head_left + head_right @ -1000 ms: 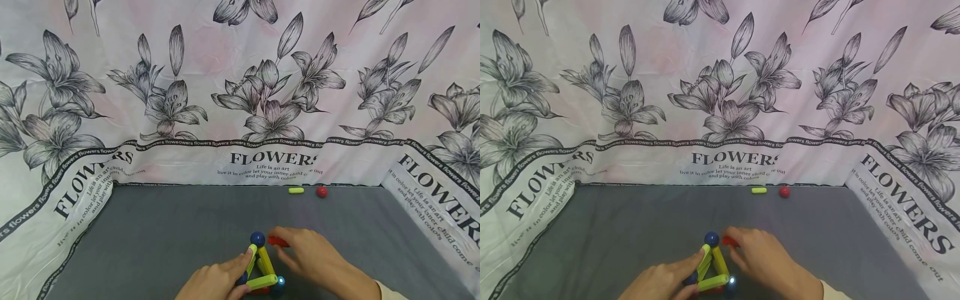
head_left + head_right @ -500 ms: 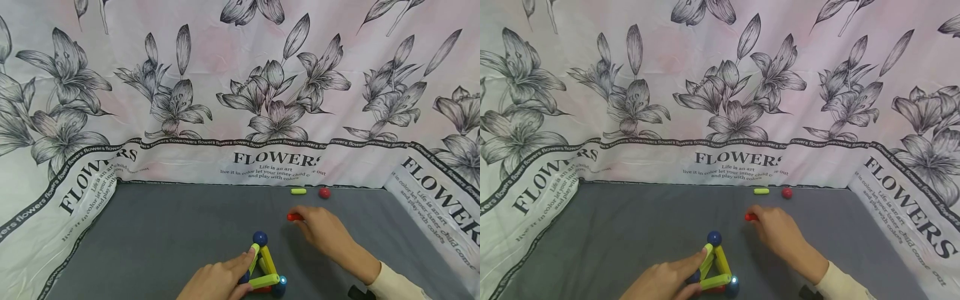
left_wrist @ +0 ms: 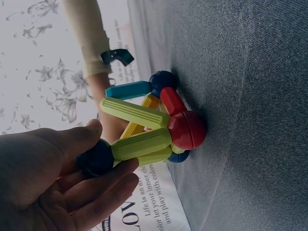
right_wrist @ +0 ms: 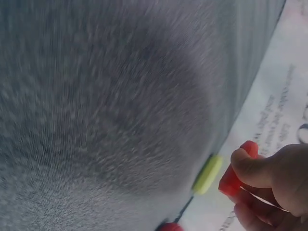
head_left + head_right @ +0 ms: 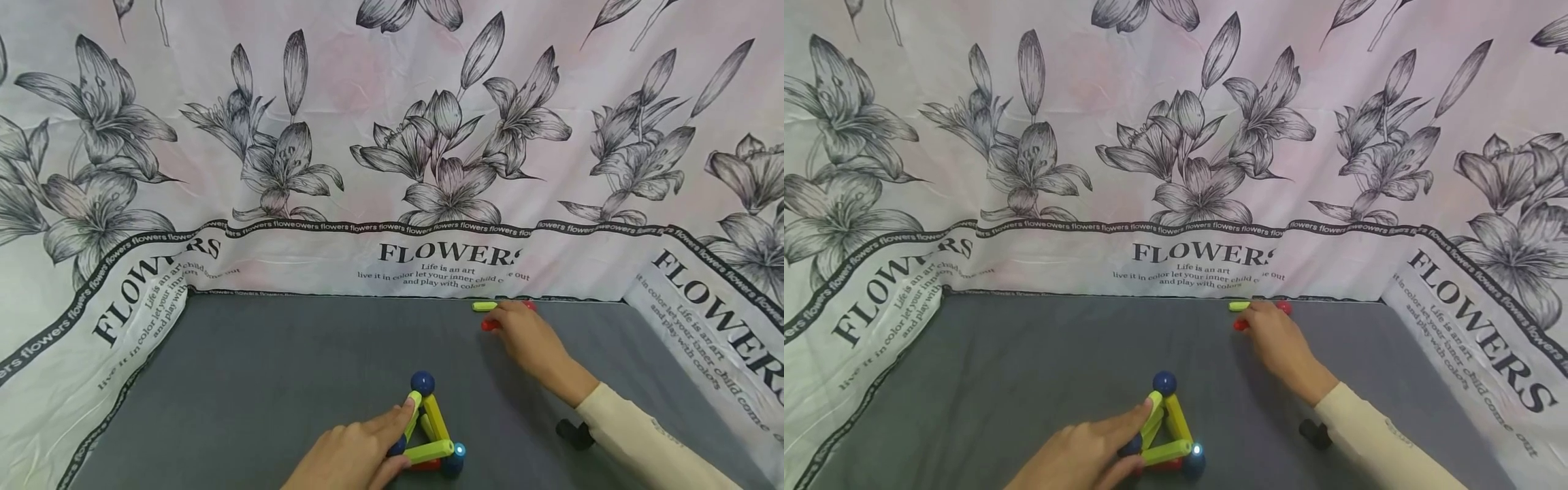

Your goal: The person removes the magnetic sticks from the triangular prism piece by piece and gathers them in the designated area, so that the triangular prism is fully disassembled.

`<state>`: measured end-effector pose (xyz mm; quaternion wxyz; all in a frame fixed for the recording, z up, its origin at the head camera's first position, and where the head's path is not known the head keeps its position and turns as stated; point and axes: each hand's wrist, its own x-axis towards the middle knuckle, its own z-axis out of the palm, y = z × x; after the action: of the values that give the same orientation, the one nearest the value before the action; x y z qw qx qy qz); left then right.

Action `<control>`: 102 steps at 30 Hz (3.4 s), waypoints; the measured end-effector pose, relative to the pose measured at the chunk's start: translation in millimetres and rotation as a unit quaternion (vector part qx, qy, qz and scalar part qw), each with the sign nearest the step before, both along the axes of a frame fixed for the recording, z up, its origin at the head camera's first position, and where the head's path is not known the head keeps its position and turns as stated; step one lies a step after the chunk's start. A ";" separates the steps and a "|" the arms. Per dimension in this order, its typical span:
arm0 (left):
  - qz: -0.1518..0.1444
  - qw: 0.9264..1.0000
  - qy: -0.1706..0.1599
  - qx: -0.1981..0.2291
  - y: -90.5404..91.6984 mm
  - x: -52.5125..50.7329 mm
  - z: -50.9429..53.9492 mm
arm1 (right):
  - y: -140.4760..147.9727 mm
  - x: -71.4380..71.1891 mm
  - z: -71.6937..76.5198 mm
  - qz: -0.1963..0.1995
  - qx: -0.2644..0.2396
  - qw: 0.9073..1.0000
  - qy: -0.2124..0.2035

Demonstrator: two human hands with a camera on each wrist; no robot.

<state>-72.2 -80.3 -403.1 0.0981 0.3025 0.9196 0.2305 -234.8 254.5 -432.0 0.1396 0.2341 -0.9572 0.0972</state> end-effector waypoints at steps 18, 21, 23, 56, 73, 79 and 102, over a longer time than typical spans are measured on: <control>0.001 1.000 0.000 -0.020 0.5 -0.9 3.3 | 1.4 -32.1 -19.3 0.005 0.034 0.999 0.001; -0.001 1.000 0.005 -0.016 -0.2 -0.5 2.6 | 1.6 -34.3 -21.1 0.003 0.039 0.999 0.000; -0.001 1.000 0.008 -0.014 -0.4 -0.8 2.0 | 1.2 -36.0 -21.1 0.005 0.044 0.999 0.000; 0.001 1.000 0.002 -0.015 1.7 -0.6 1.3 | -17.7 23.2 14.1 0.051 -0.021 0.998 -0.022; -0.005 1.000 0.010 -0.010 -0.4 -0.2 3.6 | -39.0 136.8 37.2 0.156 -0.152 0.948 -0.233; -0.002 1.000 0.002 -0.009 -0.8 0.8 3.0 | -35.5 143.8 23.7 0.176 -0.164 0.921 -0.305; 0.002 1.000 0.002 -0.007 -1.7 2.3 4.4 | -40.1 149.7 -4.1 0.216 -0.186 0.912 -0.294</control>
<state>-70.0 -82.0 -398.7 0.0982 0.3002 0.9221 0.2234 -85.1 214.3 -436.1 -0.1318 0.3657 -0.8456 0.3659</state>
